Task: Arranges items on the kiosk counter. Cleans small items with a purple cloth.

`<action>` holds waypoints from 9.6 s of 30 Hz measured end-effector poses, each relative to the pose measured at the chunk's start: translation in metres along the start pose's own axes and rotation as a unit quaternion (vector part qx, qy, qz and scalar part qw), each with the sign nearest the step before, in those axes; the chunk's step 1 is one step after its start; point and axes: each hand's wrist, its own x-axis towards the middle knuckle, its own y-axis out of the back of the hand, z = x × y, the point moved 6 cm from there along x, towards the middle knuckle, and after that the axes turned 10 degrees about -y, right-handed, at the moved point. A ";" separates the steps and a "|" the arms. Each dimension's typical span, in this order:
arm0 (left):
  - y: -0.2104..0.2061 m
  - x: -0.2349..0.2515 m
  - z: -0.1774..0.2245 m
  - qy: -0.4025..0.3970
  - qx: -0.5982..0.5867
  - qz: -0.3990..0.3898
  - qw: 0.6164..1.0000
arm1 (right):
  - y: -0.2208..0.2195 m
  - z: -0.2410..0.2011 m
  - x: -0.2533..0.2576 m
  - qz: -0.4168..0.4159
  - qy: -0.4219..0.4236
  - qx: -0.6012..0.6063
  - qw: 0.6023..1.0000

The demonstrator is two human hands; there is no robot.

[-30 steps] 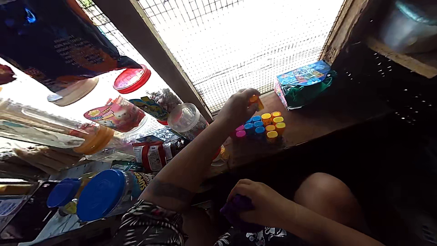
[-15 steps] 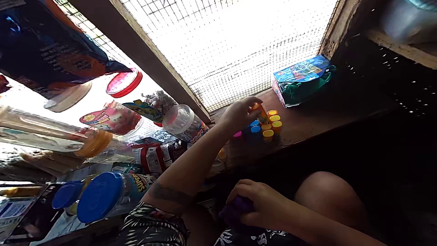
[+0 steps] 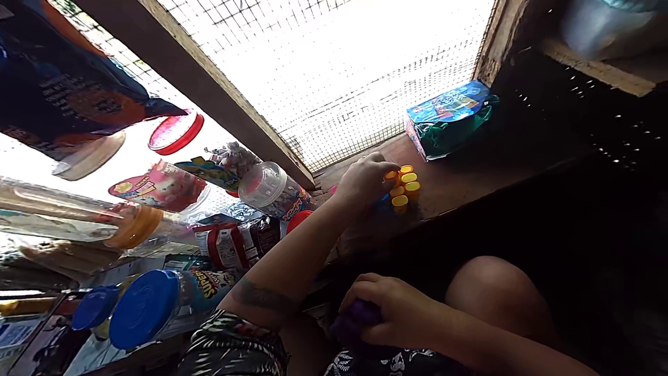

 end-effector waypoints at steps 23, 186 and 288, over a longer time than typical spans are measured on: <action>-0.011 -0.014 -0.003 -0.095 0.044 0.069 0.992 | 0.001 -0.004 -0.005 0.008 0.032 0.016 0.999; -0.072 -0.233 0.000 -0.049 -0.531 0.321 0.783 | -0.007 0.025 -0.002 0.306 0.004 -0.041 0.951; -0.127 -0.225 0.009 -0.115 -0.618 0.232 0.742 | 0.000 0.052 0.014 0.155 -0.069 0.350 0.921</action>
